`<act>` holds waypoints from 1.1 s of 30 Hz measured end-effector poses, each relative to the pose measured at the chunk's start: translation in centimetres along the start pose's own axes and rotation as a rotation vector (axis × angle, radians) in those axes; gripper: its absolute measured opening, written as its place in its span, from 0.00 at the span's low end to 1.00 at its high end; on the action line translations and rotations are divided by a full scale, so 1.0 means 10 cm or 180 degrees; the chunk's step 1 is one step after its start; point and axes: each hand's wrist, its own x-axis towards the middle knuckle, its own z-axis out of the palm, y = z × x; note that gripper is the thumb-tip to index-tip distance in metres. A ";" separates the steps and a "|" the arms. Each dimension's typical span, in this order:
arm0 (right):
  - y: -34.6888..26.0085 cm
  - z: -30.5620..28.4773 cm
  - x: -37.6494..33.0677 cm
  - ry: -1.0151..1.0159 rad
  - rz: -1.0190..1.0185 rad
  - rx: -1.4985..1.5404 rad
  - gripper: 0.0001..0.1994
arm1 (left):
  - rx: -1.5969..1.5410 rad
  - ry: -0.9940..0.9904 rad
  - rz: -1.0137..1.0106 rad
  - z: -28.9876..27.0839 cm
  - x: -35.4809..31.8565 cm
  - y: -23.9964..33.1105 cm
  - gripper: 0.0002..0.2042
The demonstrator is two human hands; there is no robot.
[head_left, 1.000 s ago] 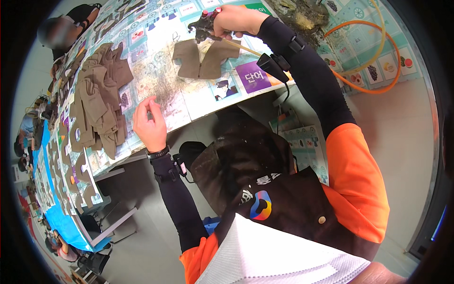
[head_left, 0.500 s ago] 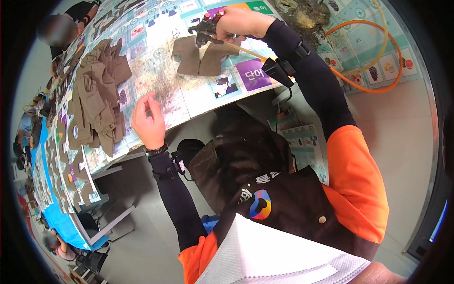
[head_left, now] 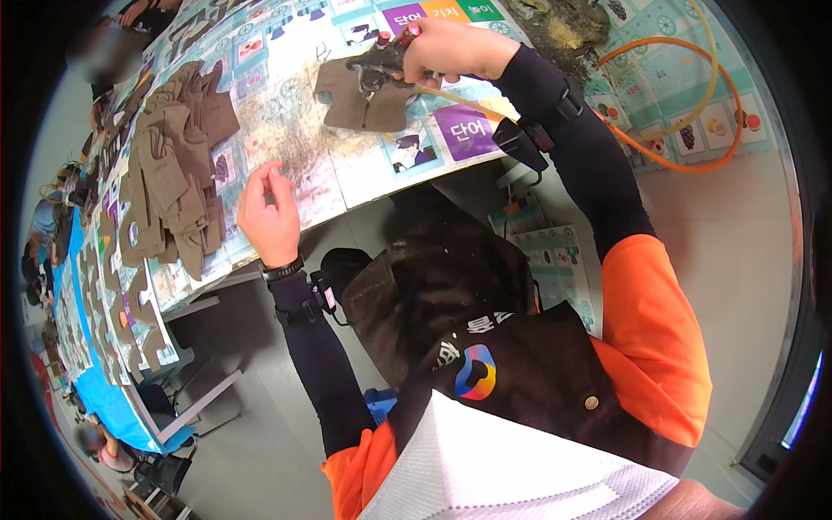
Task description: The recorder uses an air nozzle to blow dust and debris off of brown leather shoe upper components on a workspace table.
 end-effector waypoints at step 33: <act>0.12 0.15 -0.22 -0.0363 -0.0289 0.0124 0.11 | -0.0019 -0.0036 -0.0054 0.01 0.01 -0.01 0.06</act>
